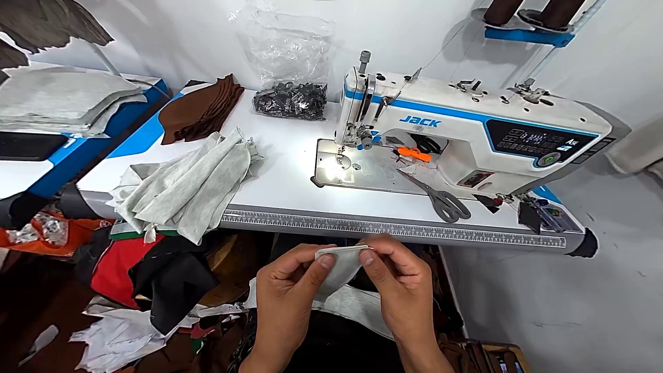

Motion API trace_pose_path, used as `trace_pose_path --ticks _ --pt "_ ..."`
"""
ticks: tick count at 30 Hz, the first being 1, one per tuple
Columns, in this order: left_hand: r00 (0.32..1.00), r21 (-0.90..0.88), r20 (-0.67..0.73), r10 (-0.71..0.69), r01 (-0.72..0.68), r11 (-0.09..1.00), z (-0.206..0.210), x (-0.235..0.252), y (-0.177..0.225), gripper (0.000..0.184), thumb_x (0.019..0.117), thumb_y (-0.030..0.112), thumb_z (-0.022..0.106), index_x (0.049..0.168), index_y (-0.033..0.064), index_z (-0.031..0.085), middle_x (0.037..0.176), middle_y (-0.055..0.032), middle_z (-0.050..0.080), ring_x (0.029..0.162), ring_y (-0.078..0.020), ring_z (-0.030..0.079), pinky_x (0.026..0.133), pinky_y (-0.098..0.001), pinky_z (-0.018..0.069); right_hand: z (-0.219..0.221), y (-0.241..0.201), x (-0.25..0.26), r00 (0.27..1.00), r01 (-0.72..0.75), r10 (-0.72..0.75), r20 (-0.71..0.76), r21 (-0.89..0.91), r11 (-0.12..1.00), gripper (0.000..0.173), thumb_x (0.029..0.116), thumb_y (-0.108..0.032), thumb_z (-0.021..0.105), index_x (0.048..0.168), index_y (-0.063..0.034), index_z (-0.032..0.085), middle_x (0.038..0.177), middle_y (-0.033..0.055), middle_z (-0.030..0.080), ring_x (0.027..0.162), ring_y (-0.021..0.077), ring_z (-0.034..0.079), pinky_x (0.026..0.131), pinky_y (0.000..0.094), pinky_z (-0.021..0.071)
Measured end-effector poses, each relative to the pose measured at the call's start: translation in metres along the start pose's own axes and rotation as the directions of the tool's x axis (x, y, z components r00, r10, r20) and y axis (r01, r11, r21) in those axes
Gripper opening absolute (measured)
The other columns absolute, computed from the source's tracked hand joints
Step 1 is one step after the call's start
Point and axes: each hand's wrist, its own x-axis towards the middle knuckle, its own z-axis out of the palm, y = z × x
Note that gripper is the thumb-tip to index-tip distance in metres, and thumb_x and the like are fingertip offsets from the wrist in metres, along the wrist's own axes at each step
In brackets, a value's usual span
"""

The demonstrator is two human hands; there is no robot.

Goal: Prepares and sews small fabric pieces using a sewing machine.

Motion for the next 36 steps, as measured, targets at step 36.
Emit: trace_pose_path --ticks 36 --pt "0.928 0.539 0.107 0.356 -0.355 0.764 0.002 -0.004 -0.012 0.012 0.0921 0.020 0.077 0.100 0.0113 0.079 0.099 0.0003 0.071 0.094 -0.0091 0.067 0.079 -0.0212 0.0579 0.018 -0.001 -0.017 0.964 0.262 -0.257 0.066 -0.383 0.886 0.027 0.1013 -0.015 0.058 0.104 0.0046 0.076 0.101 0.0108 0.077 0.096 0.0117 0.074 0.085 0.0261 0.0625"
